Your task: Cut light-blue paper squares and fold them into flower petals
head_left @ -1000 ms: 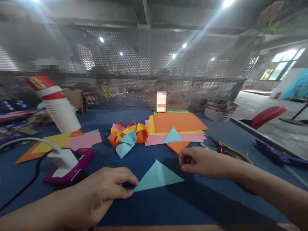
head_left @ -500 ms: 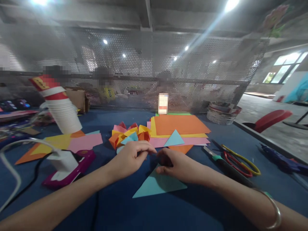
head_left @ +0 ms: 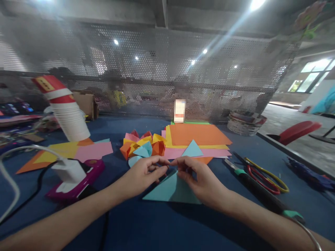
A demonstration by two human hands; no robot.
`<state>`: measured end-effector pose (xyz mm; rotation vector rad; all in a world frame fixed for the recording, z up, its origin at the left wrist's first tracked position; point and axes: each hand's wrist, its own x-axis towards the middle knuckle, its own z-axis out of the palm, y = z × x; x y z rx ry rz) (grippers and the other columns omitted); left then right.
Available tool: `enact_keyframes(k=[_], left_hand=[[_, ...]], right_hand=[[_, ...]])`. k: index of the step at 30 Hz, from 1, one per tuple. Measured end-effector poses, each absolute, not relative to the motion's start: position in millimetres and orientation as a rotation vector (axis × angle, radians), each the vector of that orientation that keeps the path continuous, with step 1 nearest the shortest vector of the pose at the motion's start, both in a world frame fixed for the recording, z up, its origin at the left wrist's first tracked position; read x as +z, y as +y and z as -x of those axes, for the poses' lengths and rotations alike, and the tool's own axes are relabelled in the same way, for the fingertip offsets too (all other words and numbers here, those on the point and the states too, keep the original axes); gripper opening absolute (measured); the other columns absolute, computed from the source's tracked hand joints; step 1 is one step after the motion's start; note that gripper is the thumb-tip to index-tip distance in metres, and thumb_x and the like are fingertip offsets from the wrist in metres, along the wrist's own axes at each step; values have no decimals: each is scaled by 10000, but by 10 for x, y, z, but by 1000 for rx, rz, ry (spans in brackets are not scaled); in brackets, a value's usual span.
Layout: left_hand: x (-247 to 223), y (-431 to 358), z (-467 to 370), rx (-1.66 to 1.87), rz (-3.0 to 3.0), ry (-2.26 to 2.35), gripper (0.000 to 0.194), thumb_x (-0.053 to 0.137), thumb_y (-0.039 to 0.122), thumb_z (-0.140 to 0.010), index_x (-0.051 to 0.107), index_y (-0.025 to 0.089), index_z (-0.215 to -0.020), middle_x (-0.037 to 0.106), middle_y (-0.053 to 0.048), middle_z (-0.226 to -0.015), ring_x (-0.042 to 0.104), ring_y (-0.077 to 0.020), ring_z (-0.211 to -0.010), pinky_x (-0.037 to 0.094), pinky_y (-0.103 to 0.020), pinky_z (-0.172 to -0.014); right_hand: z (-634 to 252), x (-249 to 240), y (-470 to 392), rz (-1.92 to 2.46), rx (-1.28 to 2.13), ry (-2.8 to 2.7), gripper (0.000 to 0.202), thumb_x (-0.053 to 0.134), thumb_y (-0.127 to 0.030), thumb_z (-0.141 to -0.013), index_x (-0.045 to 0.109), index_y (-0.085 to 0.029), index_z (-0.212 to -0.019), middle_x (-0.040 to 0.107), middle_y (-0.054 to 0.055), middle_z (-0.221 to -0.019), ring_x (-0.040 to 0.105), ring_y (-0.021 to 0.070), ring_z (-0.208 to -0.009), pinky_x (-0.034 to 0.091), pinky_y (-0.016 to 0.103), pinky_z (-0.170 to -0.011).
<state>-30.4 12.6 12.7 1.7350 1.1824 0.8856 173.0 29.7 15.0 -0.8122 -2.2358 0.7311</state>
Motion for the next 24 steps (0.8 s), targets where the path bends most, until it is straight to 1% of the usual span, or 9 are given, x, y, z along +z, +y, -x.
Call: enact_keyframes(k=[2,4,7,11,15,18,21,24], left_hand=[[152,118,311,843,-1684,1147,330,529,361,-850,560,135,-1088,623,-87,-1042,608,-207,-928,484,-295,-770],[148,101,315,816,-1648,1076,350,552,351,-841,542,136,-1116,598,-103,-1109,579,-223,-1028,456,-311,-846],[100,74,309,773,-1627,953,380,610,306,-810,524,123,-1132,600,-116,-1087,566,-242,-1060,439,-328,-879],[87,54,297,759,-1689,937,382,647,241,-781,558,118,-1132,623,-104,-1037,597,-238,-937,454,-308,-794],[182,38,312,738,-1685,913,432,664,196,-765,576,141,-1185,616,-78,-1064,573,-219,-927,442,-266,-761],[224,30,322,688,-1544,847,475,680,172,-760,566,154,-1220,613,-40,-968,559,-162,-833,432,-228,-729],[206,44,327,742,-1351,815,468,750,153,-693,618,134,-1141,600,-7,-841,534,-116,-741,426,-200,-708],[167,78,340,855,-1223,819,417,816,189,-609,669,115,-991,602,5,-764,522,-97,-674,425,-189,-671]], right_hand=[[-1730,171,260,689,588,-2221,207,438,-79,-895,587,-193,-983,578,28,-884,547,126,-813,445,239,-719],[-1731,182,218,563,460,-2243,242,410,-44,-889,596,-188,-948,565,44,-904,543,131,-846,449,238,-735],[-1738,185,147,440,243,-2282,297,403,3,-857,595,-195,-964,563,48,-905,540,137,-836,454,233,-704],[-1769,203,76,319,-66,-2326,311,400,6,-848,616,-196,-947,593,45,-859,535,147,-765,448,254,-671],[-1812,294,42,155,-165,-2385,273,385,-72,-915,631,-179,-965,628,50,-832,575,155,-798,459,270,-750],[-1822,385,17,65,-231,-2393,275,362,-138,-955,635,-171,-951,656,48,-808,600,156,-809,459,265,-781],[-1803,432,3,56,-297,-2391,305,342,-171,-973,639,-180,-904,681,35,-803,608,146,-803,449,250,-771],[-1775,408,27,132,-329,-2353,254,398,-157,-943,633,-184,-850,695,37,-851,600,159,-838,434,272,-787]])
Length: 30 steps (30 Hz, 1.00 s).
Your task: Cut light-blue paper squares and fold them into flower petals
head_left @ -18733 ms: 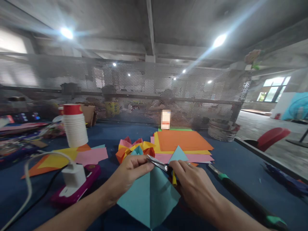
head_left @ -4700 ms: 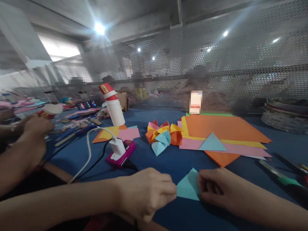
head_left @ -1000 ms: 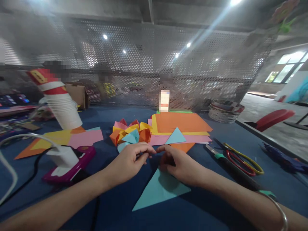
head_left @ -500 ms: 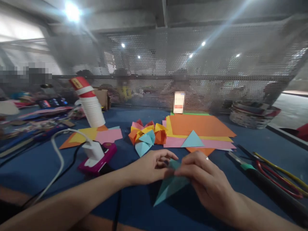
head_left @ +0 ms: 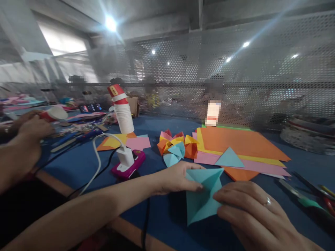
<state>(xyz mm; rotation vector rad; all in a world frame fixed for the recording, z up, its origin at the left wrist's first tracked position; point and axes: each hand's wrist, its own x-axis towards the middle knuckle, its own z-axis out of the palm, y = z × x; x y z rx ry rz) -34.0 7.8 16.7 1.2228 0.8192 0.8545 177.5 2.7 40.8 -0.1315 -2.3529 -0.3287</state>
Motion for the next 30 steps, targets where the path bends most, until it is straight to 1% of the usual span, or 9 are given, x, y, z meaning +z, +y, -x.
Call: enact_keyframes(k=[3,6,10,13,16,19,23,26,30], left_hand=[[145,112,359,926,-1171,822,363,837,235,-572,684,109,-876,618,-3,-740,531,-102,-655,437,-205,-669],[145,125,366,989,-1119,830,350,841,219,-548,692,111,-845,641,-16,-750,562,-123,-692,448,-231,-714],[162,115,355,1042,-1059,829,314,828,172,-550,697,119,-831,665,-36,-801,588,-142,-731,460,-258,-744],[166,107,348,1052,-1030,832,321,819,145,-555,704,111,-852,675,-54,-835,600,-146,-733,466,-264,-740],[161,106,344,1052,-1017,835,310,819,135,-551,708,106,-840,681,-51,-804,602,-147,-716,465,-273,-744],[154,109,340,1057,-1016,835,300,829,137,-539,708,113,-813,683,-36,-772,600,-146,-714,461,-274,-749],[145,111,335,1046,-1025,829,314,840,154,-535,709,116,-817,683,-30,-752,606,-155,-721,469,-290,-756],[141,107,336,1043,-1030,833,307,836,151,-542,711,115,-820,682,-31,-746,608,-148,-709,478,-283,-747],[143,97,333,1038,-1042,845,303,827,159,-551,712,114,-828,689,-40,-756,614,-148,-697,487,-277,-726]], right_hand=[[-1765,347,100,177,-315,-2366,204,452,-76,-853,619,-193,-862,698,23,-862,592,169,-860,419,294,-805],[-1774,284,192,239,-385,-2414,281,447,-39,-789,607,-195,-958,698,31,-890,585,194,-892,397,340,-840],[-1778,239,279,343,-444,-2452,265,446,-78,-804,606,-217,-963,691,39,-908,573,227,-935,382,383,-830],[-1772,238,301,357,-408,-2462,175,508,-151,-828,614,-217,-951,688,30,-897,578,221,-919,381,373,-823],[-1771,238,297,350,-342,-2475,146,568,-201,-832,620,-209,-969,682,29,-927,566,220,-950,366,362,-853],[-1775,226,284,342,-293,-2481,134,580,-187,-825,620,-204,-952,674,28,-930,555,217,-966,353,361,-876],[-1773,221,273,327,-261,-2481,118,538,-148,-841,617,-200,-911,664,20,-885,549,204,-937,347,354,-882],[-1761,236,269,317,-285,-2457,146,500,-123,-859,613,-204,-903,666,19,-851,558,193,-902,369,342,-845],[-1743,250,261,332,-301,-2440,143,496,-136,-870,616,-212,-885,673,19,-813,578,189,-863,394,338,-793]])
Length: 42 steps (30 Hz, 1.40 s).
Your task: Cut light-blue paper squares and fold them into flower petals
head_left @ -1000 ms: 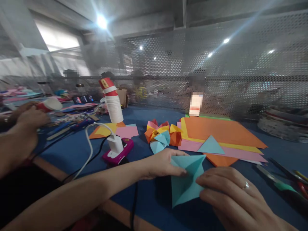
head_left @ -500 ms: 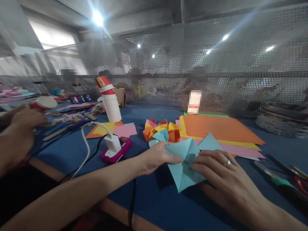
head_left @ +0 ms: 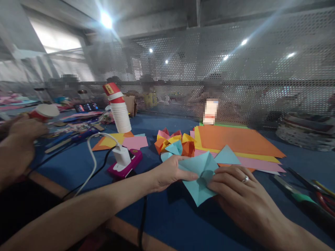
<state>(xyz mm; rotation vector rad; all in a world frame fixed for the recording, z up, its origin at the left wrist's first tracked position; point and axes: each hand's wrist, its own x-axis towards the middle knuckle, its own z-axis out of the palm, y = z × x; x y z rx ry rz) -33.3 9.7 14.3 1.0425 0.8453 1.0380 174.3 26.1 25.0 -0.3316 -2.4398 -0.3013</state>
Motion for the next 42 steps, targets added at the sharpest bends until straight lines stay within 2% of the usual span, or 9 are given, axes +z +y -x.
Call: enact_keyframes(k=[9,15,22,25,28,32,36,39,42], left_hand=[[135,82,325,1033,-1106,896,310,805,165,-603,712,126,-896,708,-37,-804,616,-144,-711,477,-255,-704],[112,79,339,959,-1210,903,220,755,192,-679,712,133,-887,682,-30,-768,606,-146,-687,503,-233,-585],[123,70,333,871,-1393,943,225,715,273,-711,710,133,-887,686,-61,-764,638,-184,-751,515,-230,-597],[105,56,320,829,-1437,950,221,706,295,-715,710,140,-872,661,-42,-747,617,-168,-705,514,-243,-607],[95,43,315,820,-1451,944,288,674,400,-761,702,140,-882,625,-27,-766,575,-139,-658,508,-257,-636],[124,26,326,916,-1506,861,475,471,573,-869,659,161,-1011,630,-37,-832,577,-170,-771,488,-295,-759],[153,1,312,940,-1724,878,365,672,372,-800,609,214,-1122,633,-24,-1041,559,-207,-996,430,-280,-878],[134,-8,279,939,-1807,992,162,617,282,-838,666,179,-953,653,-14,-904,584,-177,-865,451,-248,-790],[99,-5,255,923,-1777,1036,199,556,325,-865,662,158,-854,618,-9,-774,568,-158,-735,468,-229,-668]], right_hand=[[-1784,232,257,415,-219,-2505,159,481,-148,-884,630,-196,-855,674,34,-815,581,181,-849,419,360,-823],[-1778,192,249,575,-59,-2419,125,526,-171,-877,623,-190,-801,642,43,-741,558,201,-836,431,356,-779],[-1772,177,234,853,274,-2158,71,566,-181,-818,551,-194,-750,554,97,-1142,551,216,-993,449,358,-819],[-1755,187,211,921,522,-2160,149,562,-213,-822,505,-194,-686,620,40,-895,581,166,-809,458,287,-725],[-1741,174,200,1033,616,-2153,184,556,-239,-817,485,-196,-653,532,-30,-620,485,122,-583,394,229,-553],[-1747,149,206,1066,590,-2114,194,559,-268,-814,482,-192,-654,506,-40,-612,430,108,-559,354,221,-534],[-1758,153,203,1052,599,-2104,189,556,-281,-826,494,-191,-672,515,-39,-625,430,106,-566,358,219,-544],[-1762,153,196,1044,592,-2111,186,547,-290,-841,509,-190,-689,522,-36,-628,438,108,-571,362,218,-546],[-1761,140,198,1042,567,-2114,165,530,-289,-857,518,-190,-726,534,-32,-640,445,108,-570,363,215,-543]])
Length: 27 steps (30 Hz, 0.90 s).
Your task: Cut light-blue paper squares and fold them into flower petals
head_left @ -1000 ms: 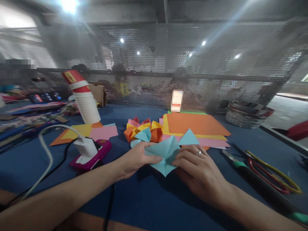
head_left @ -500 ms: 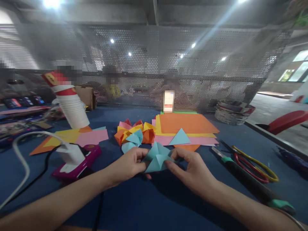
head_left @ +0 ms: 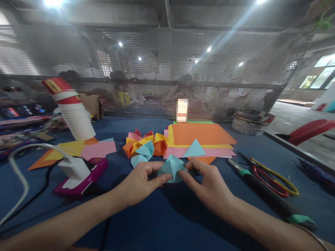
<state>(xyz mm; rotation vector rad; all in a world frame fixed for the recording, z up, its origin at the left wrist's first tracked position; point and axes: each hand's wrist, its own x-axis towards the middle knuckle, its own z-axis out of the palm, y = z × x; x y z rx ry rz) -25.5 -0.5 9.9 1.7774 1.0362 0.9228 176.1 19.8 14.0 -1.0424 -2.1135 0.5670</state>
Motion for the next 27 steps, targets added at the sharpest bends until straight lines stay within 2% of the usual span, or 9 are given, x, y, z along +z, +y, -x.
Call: enact_keyframes(k=[4,6,9,12,16,20,24,27], left_hand=[[78,6,253,941,-1759,1059,242,531,349,-874,659,147,-833,566,1,-722,526,-138,-680,447,-214,-619],[81,9,258,971,-1731,1028,218,544,332,-869,663,151,-852,585,1,-753,533,-135,-699,444,-212,-638],[98,8,259,1034,-1659,953,188,599,287,-834,648,177,-978,635,-6,-882,575,-158,-828,467,-226,-723],[125,-3,250,1086,-1656,957,279,626,231,-797,622,188,-1072,662,-9,-926,592,-162,-869,477,-223,-734],[140,-2,241,1104,-1710,1086,162,608,242,-799,684,168,-921,686,-12,-825,603,-143,-751,479,-203,-652],[103,22,246,1067,-1644,1095,190,606,299,-803,702,172,-906,710,-19,-845,619,-158,-760,489,-220,-662],[62,15,241,965,-1587,1112,228,621,345,-793,717,168,-902,709,-23,-824,610,-156,-732,472,-215,-632],[54,-12,225,930,-1578,1120,230,618,360,-797,723,168,-867,711,-27,-816,610,-156,-741,466,-210,-639]], right_hand=[[-1757,116,210,1020,527,-2115,125,536,-267,-856,515,-191,-759,558,-29,-655,471,108,-581,371,207,-550],[-1757,107,209,994,503,-2129,121,544,-258,-854,515,-193,-756,559,-32,-649,476,105,-573,369,204,-547],[-1758,96,193,947,467,-2177,115,548,-240,-855,521,-195,-753,553,-37,-636,472,98,-550,358,199,-529],[-1757,86,173,918,434,-2224,115,546,-244,-862,524,-198,-759,560,-32,-636,477,101,-546,357,203,-527],[-1753,90,155,913,411,-2249,85,543,-257,-872,540,-201,-807,602,-9,-712,526,121,-616,389,220,-580],[-1742,119,139,895,444,-2253,129,634,-297,-827,557,-204,-873,619,14,-854,561,152,-770,417,243,-670],[-1726,112,142,896,491,-2244,172,667,-327,-807,550,-203,-784,600,4,-807,544,154,-765,411,254,-677],[-1714,79,153,884,483,-2223,184,645,-271,-821,514,-200,-714,588,1,-776,532,149,-742,405,256,-669]])
